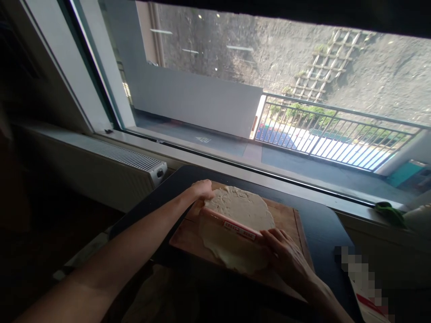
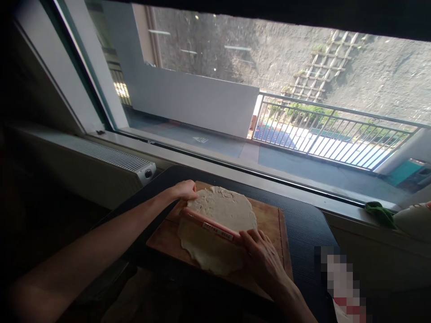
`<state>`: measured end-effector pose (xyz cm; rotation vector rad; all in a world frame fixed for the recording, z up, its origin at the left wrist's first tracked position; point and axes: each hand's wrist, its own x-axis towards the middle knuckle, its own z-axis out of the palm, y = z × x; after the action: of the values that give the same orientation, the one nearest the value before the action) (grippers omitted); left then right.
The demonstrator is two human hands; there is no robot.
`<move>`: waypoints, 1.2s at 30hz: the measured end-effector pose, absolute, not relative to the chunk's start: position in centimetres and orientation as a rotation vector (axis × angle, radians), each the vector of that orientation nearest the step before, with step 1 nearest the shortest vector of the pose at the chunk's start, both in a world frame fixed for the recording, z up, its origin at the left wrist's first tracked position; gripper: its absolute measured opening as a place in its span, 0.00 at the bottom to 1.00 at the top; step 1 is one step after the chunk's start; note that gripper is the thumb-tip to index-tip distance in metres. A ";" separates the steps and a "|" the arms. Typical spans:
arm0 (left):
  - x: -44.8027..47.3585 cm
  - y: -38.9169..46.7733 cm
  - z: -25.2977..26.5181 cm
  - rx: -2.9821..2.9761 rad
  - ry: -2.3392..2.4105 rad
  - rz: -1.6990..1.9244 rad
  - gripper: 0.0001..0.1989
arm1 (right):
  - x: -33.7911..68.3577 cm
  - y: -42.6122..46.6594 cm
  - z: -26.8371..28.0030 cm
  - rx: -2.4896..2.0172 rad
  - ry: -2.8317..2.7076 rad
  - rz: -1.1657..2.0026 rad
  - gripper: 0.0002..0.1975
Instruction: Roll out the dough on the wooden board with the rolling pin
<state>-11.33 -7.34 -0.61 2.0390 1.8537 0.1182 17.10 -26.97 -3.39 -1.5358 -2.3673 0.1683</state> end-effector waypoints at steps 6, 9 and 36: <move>-12.5 -6.6 -0.4 2.063 1.875 0.234 0.12 | 17.3 -23.9 -3.4 -1.623 -2.287 0.002 0.10; -12.0 -6.5 -0.2 2.163 1.933 0.373 0.15 | 16.1 -22.5 -3.2 -1.646 -2.299 0.015 0.08; -7.0 -7.9 -3.4 2.551 1.605 0.263 0.35 | 15.4 -24.1 -5.0 -1.564 -2.223 -0.017 0.19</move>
<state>-6.99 -7.87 -3.42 2.5511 1.6048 0.2634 15.41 -24.13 -5.01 -1.5645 -2.2225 -0.0174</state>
